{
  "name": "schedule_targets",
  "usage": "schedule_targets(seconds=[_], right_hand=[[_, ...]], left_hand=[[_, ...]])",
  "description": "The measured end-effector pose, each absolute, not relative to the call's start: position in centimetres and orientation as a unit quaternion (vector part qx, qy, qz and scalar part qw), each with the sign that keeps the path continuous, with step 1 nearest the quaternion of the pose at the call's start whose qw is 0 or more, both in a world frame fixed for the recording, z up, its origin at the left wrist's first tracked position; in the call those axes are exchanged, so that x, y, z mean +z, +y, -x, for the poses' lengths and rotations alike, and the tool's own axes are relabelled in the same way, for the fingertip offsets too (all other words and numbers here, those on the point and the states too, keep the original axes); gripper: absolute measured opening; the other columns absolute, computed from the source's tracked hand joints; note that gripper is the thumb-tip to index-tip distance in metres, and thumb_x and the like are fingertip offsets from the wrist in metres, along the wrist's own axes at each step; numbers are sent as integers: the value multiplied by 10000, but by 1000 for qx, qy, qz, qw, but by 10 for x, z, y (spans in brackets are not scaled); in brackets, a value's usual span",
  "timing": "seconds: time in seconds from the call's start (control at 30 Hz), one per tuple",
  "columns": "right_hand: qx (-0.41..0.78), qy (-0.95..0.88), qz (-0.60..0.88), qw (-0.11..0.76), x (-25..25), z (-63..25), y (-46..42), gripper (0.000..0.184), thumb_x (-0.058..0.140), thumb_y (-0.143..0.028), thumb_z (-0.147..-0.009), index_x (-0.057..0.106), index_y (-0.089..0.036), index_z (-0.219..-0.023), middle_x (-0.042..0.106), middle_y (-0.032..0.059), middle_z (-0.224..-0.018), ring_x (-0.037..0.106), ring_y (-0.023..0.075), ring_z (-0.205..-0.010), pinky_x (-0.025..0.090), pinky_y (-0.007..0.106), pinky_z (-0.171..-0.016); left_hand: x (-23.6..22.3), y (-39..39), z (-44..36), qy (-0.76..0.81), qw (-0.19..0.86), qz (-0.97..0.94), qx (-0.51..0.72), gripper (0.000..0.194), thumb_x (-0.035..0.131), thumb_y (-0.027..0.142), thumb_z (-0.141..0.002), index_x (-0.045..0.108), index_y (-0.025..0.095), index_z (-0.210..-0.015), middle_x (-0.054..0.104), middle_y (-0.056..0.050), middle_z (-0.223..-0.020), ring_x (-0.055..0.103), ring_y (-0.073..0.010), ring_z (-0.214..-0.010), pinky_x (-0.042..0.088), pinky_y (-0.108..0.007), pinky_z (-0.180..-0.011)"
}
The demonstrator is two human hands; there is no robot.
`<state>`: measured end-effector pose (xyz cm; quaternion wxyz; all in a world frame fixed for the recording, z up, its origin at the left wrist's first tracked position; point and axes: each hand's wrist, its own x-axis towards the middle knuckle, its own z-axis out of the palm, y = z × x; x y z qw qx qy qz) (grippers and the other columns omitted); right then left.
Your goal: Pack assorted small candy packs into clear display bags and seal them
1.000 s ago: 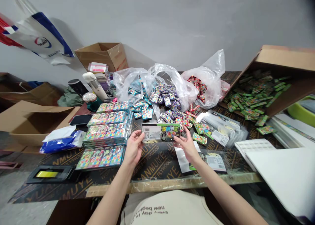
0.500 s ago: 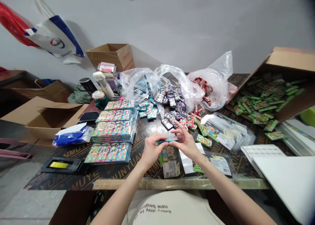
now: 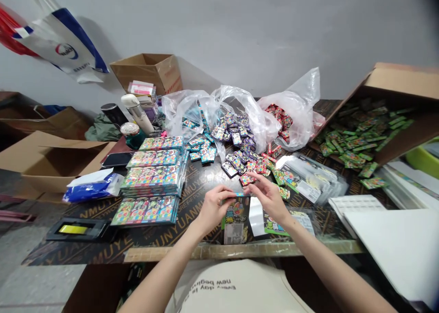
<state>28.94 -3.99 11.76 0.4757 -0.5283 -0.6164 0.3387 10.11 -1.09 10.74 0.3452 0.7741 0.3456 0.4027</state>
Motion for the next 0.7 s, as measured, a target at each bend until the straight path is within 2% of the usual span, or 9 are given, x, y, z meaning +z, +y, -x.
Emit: schedule_targets(seconds=[0.13, 0.23, 0.37, 0.47, 0.6, 0.7], right_hand=[[266, -634, 557, 465, 141, -292, -25, 154, 598, -356, -767, 639, -213, -806, 555, 20, -781, 511, 145, -695, 412, 275, -635], [321, -662, 529, 424, 147, -286, -18, 193, 645, -362, -720, 606, -193, -636, 550, 15, -739, 508, 154, -723, 395, 275, -637], [438, -632, 493, 405, 139, -275, -15, 237, 664, -381, -693, 591, -173, -604, 577, 11, -721, 522, 141, -686, 392, 258, -612], [471, -602, 496, 413, 130, -269, -15, 230, 673, -375, -680, 605, -163, -621, 589, 10, -708, 525, 133, -661, 385, 246, -595], [479, -581, 506, 421, 126, -266, -14, 237, 681, -374, -668, 610, -155, -614, 580, 1, -677, 514, 118, -619, 373, 234, -568], [474, -582, 508, 422, 124, -265, -13, 251, 685, -379, -661, 606, -151, -591, 567, 0, -647, 510, 121, -624, 372, 235, -574]], left_hand=[[107, -9, -100, 366, 354, -763, 399, 113, 615, 140, -723, 696, 207, -765, 658, -50, -807, 609, -164, -742, 483, -292, -691], [106, -7, -100, 385, 368, -738, 414, 48, 646, 151, -684, 670, 192, -684, 674, -52, -775, 619, -176, -717, 490, -312, -690], [107, -7, -99, 394, 360, -736, 417, 68, 621, 110, -649, 635, 176, -657, 678, -51, -763, 622, -180, -717, 485, -298, -673], [109, -10, -99, 385, 335, -751, 419, 112, 566, 80, -643, 622, 170, -678, 668, -47, -776, 619, -170, -729, 476, -285, -693], [110, -14, -102, 394, 317, -756, 415, 22, 605, 179, -677, 597, 163, -665, 657, -49, -757, 610, -164, -707, 461, -273, -668], [108, -17, -107, 419, 301, -736, 438, 146, 657, 251, -669, 559, 164, -606, 643, -39, -697, 593, -150, -645, 445, -262, -622]])
